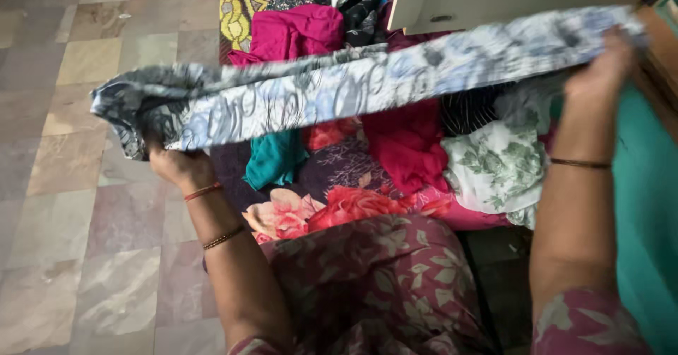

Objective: The person folds several garments one by one from a pile on the floor, including a patterned top, a yellow polka-dot top, a striped top, and a white floral top. Each item is smoothed, folded into a compact rectangle, and placed into an open drawer.

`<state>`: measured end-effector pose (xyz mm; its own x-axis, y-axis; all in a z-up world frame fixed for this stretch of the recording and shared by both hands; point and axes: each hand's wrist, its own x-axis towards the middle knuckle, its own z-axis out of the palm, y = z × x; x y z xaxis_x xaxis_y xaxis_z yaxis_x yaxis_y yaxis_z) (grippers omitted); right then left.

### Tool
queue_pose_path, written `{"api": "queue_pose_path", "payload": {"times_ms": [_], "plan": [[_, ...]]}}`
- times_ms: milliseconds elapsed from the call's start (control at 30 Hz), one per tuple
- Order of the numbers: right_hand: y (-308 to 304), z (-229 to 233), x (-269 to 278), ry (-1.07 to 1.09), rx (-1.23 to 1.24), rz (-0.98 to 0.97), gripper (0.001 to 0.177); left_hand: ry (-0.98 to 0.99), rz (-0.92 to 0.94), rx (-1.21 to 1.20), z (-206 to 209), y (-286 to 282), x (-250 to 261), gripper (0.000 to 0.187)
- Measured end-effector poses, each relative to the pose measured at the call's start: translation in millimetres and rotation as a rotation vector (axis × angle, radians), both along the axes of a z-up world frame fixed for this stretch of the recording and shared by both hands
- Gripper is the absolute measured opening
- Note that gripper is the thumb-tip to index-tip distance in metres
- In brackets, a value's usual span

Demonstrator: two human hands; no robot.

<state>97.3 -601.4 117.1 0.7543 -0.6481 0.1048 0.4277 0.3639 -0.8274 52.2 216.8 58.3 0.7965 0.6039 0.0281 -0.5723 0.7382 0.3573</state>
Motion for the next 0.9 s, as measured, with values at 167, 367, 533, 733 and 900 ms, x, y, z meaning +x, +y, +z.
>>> {"api": "queue_pose_path", "payload": {"times_ms": [167, 367, 533, 733, 900], "plan": [[-16.4, -7.6, -44.8, -0.234, -0.13, 0.179, 0.049, 0.004, -0.18, 0.061, -23.9, -12.4, -24.7, 0.036], [23.8, -110.2, -114.7, 0.144, 0.36, 0.009, 0.054, 0.669, -0.07, -0.044, -95.9, 17.3, -75.1, 0.033], [75.1, -152.8, -142.4, 0.822, -0.117, -0.569, 0.053, 0.851, 0.226, 0.385, -155.4, 37.5, -79.4, 0.031], [263.7, -148.9, -129.4, 0.21, -1.201, -0.719, 0.051, 0.866, 0.369, 0.57, -187.7, 54.7, -73.2, 0.027], [416.0, -124.1, -91.4, -0.077, -1.467, -0.072, 0.032, 0.791, 0.31, 0.293, -200.6, 72.8, -70.4, 0.034]]}}
